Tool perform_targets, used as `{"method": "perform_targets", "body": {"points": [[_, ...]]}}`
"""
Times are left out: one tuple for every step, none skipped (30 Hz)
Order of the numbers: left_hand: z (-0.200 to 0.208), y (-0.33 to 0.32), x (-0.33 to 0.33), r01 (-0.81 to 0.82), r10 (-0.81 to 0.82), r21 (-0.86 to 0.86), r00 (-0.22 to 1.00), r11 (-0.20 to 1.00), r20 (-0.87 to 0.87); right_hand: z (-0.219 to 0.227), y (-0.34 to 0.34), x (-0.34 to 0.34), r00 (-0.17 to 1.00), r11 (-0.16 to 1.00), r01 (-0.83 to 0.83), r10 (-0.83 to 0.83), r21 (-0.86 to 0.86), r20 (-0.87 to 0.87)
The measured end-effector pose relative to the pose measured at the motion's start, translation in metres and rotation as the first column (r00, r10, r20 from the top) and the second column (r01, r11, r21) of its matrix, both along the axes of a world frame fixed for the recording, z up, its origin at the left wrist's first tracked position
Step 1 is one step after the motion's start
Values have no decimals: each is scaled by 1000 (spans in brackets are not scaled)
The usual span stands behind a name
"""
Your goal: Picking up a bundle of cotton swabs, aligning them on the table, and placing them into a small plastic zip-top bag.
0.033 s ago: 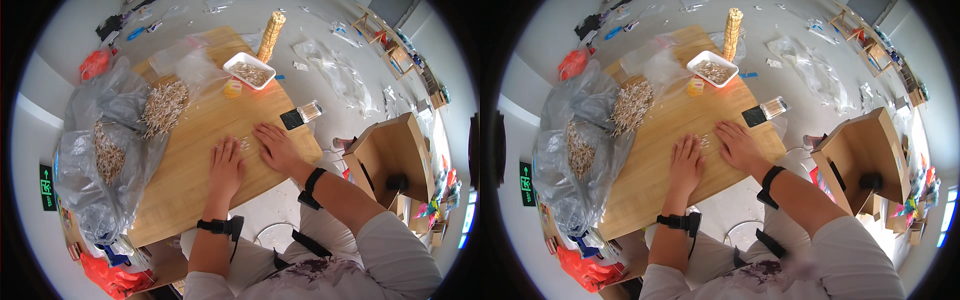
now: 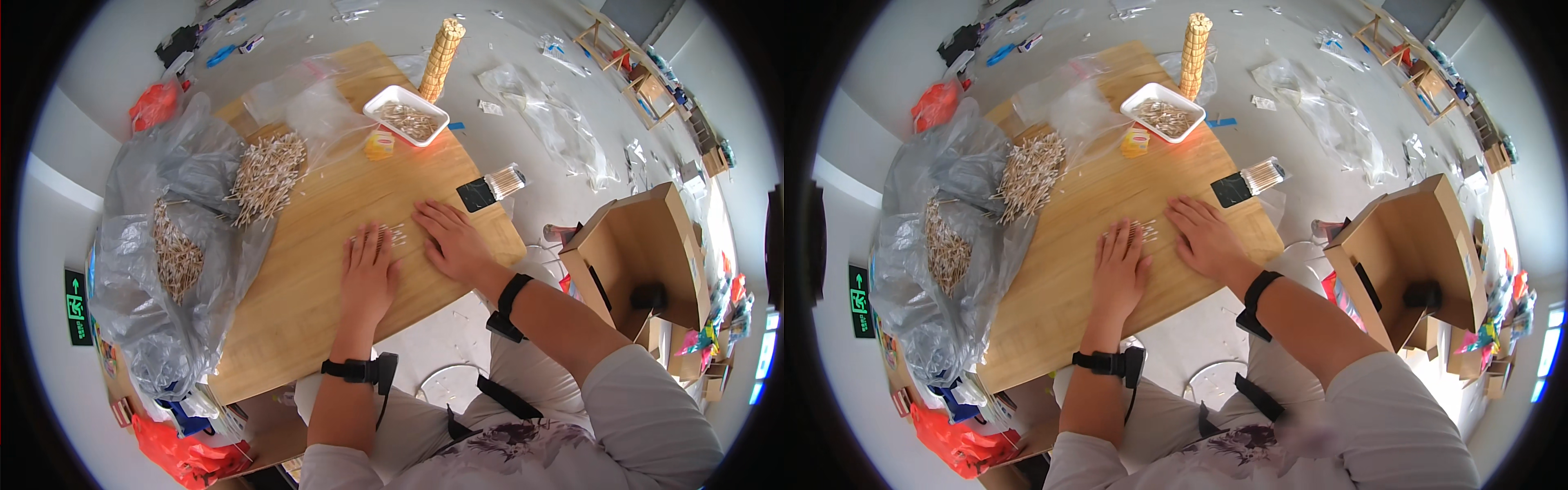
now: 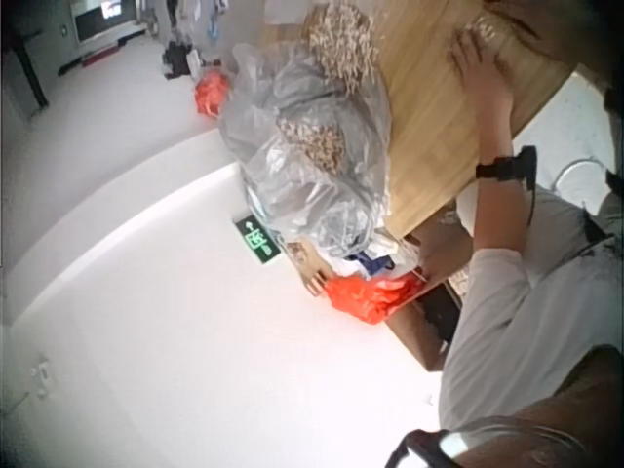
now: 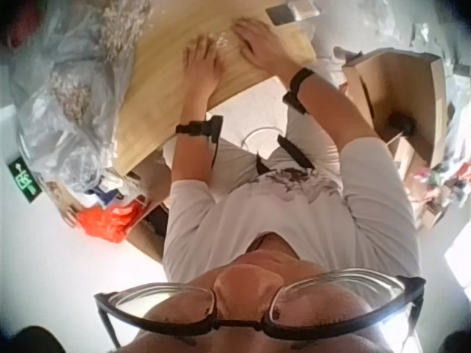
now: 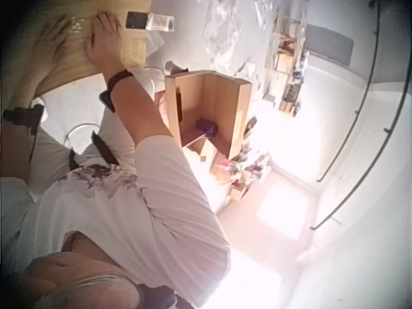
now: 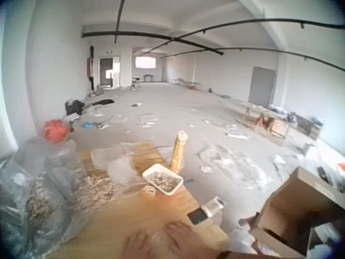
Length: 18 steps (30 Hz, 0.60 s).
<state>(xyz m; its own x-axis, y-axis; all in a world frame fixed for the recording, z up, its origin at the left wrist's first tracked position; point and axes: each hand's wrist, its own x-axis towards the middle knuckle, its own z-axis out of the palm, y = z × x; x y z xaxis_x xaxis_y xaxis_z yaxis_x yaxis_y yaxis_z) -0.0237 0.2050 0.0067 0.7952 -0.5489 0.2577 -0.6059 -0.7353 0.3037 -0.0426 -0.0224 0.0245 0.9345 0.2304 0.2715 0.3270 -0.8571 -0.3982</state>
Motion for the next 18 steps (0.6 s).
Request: {"method": "perform_targets", "body": {"points": [[0, 2, -1, 3, -3, -2, 1000, 1000, -6, 0, 0, 0, 1000, 1000, 3, -3, 1, 0], [0, 3, -2, 4, -4, -5, 1000, 1000, -11, 0, 1, 0, 1000, 1000, -2, 2, 5, -1], [3, 3, -3, 7, -7, -6, 1000, 1000, -12, 0, 0, 0, 1000, 1000, -6, 6, 7, -3], [5, 3, -5, 15, -15, 7, 999, 1000, -28, 0, -1, 0, 1000, 1000, -3, 3, 6, -3], [8, 3, -7, 23, -22, 19, 999, 1000, -45, 0, -1, -1, 1000, 1000, -1, 1, 7, -5], [9, 4, -8, 24, -23, 20, 999, 1000, -45, 0, -1, -1, 1000, 1000, 0, 0, 9, -5], [10, 5, -9, 29, -28, 27, 998, 999, -55, -1, -1, -1, 1000, 1000, 0, 0, 9, -5], [10, 5, -9, 34, -32, 34, 997, 999, -65, -3, -1, 0, 1000, 1000, -1, 1, 7, -2], [10, 6, -8, 35, -32, 35, 997, 999, -66, -4, -1, 1, 1000, 1000, -3, 3, 5, -1], [9, 7, -6, 18, -18, -9, 996, 1000, -84, -4, -1, 1, 1000, 1000, -3, 3, 5, -2], [7, 8, -2, 0, -5, -54, 995, 999, -103, -3, -1, 1, 1000, 1000, -1, 1, 3, -7], [5, 12, 2, -3, -3, -51, 995, 999, -104, -3, 0, 1, 1000, 1000, -1, 1, 3, -12], [4, 16, 8, -16, 5, -112, 995, 994, -95, -2, 1, 1, 1000, 1000, -4, 4, 5, -13], [2, 19, 12, -28, 14, -173, 996, 985, -86, -1, 2, 1, 1000, 1000, -5, 5, 5, -12], [2, 17, 15, -31, 16, -174, 996, 984, -86, -1, 1, 2, 1000, 1000, -4, 4, 2, -11], [3, 16, 17, -43, 24, -217, 996, 975, -91, -1, 0, 2, 1000, 1000, -7, 7, 0, -12], [4, 15, 18, -56, 32, -259, 995, 964, -96, -2, 0, 2, 1000, 1000, -6, 6, -2, -9], [4, 15, 20, -60, 37, -260, 995, 964, -95, -1, 0, 2, 1000, 1000, -6, 6, -2, -5]]}}
